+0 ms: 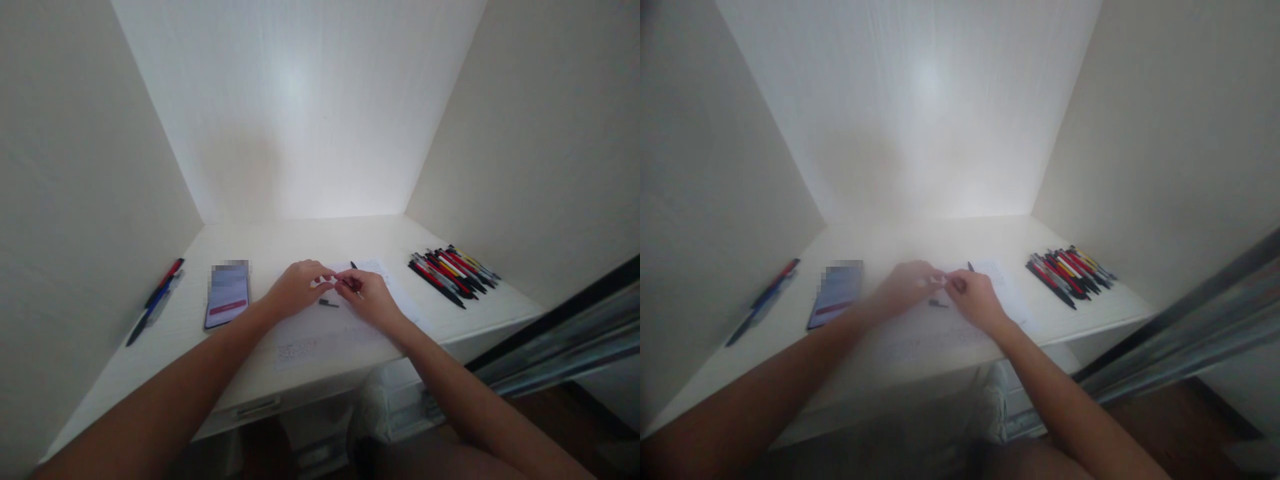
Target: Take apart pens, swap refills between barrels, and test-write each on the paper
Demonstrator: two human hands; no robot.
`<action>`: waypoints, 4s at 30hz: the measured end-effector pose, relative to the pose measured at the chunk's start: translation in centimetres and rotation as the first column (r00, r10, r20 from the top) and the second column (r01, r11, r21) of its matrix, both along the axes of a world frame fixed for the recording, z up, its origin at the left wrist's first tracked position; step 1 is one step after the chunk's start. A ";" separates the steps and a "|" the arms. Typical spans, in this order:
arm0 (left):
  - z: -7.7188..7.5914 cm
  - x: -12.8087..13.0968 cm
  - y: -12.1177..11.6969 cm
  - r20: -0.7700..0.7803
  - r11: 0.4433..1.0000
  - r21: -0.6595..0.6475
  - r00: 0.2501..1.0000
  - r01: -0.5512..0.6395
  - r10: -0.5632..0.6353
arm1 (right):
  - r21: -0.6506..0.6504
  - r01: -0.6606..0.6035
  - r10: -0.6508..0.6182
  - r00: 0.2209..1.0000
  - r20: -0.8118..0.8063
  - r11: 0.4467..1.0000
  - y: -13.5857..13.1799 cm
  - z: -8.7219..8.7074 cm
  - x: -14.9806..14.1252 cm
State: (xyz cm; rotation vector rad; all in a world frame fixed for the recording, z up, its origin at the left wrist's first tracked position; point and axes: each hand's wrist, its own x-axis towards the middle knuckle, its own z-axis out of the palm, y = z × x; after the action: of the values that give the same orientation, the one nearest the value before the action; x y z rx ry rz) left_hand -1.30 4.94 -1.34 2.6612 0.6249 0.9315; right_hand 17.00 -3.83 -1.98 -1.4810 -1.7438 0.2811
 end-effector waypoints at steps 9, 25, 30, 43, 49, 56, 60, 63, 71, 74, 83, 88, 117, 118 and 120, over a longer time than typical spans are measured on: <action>0.1 0.2 -0.5 -0.025 0.995 -0.086 0.999 0.044 -0.046 | -0.018 -0.084 0.069 0.904 -0.423 0.996 0.5 -1.1 -0.2; 0.0 0.6 -1.1 0.098 0.999 -0.010 0.994 0.051 -0.050 | 0.071 -0.022 0.062 0.765 -0.641 0.997 0.4 -1.4 0.6; -0.3 0.6 -0.9 0.110 0.997 0.029 0.991 0.069 -0.072 | 0.075 -0.018 0.062 0.757 -0.651 0.997 0.5 -1.3 0.6; 0.0 0.7 -1.2 0.111 0.997 0.033 0.991 0.066 -0.069 | 0.009 -0.131 0.119 0.873 -0.473 0.991 0.1 -0.9 0.4; 0.1 0.6 -1.5 0.193 0.999 0.043 0.981 -0.015 0.006 | -0.007 -0.169 0.132 0.793 -0.595 0.986 0.1 -0.9 0.4; 0.4 0.6 -0.1 0.118 0.990 0.135 0.993 -0.031 0.015 | 0.083 0.032 0.043 0.651 -0.757 0.996 0.3 -1.0 1.4; 1.0 2.5 1.7 -0.185 0.967 0.214 0.978 0.135 -0.096 | 0.113 0.265 -0.068 0.591 -0.804 0.958 -1.3 -0.9 3.7; 1.1 5.5 3.0 -0.365 0.942 0.216 0.916 0.258 -0.167 | 0.092 0.358 -0.145 0.584 -0.799 0.929 -3.0 -0.8 5.2; 0.8 10.5 6.0 -0.516 0.922 0.173 0.829 0.346 -0.215 | 0.064 0.391 -0.223 0.643 -0.733 0.918 -5.1 -0.7 6.9; 1.2 10.1 4.7 -0.446 0.918 0.219 0.870 0.331 -0.208 | 0.094 0.378 -0.197 0.660 -0.724 0.921 -5.6 -0.8 7.1; 0.8 7.2 -4.3 0.000 0.968 0.147 0.978 0.204 -0.207 | 0.303 0.265 -0.085 0.863 -0.498 0.915 -10.3 2.7 3.6; 0.6 6.8 -5.0 0.042 0.971 0.150 0.980 0.187 -0.196 | 0.361 0.283 -0.183 0.940 -0.287 0.889 -11.2 2.7 3.2; 0.9 6.7 -5.9 0.128 0.975 -0.061 0.971 0.212 -0.203 | 0.262 0.218 -0.088 0.898 -0.431 0.940 -9.2 2.3 3.8; 1.0 6.8 -6.0 0.143 0.970 -0.128 0.972 0.205 -0.187 | 0.251 0.200 -0.074 0.898 -0.435 0.947 -8.9 2.4 4.1; 1.2 6.9 -6.2 0.167 0.941 -0.272 0.973 0.201 -0.160 | 0.222 0.170 -0.058 0.897 -0.439 0.960 -8.0 2.6 5.0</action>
State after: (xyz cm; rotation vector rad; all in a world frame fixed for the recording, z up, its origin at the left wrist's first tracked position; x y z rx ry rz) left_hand 5.58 -1.24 -0.16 2.3258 0.4354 0.8932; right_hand 21.96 -11.85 0.66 -1.2183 -1.2801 0.2839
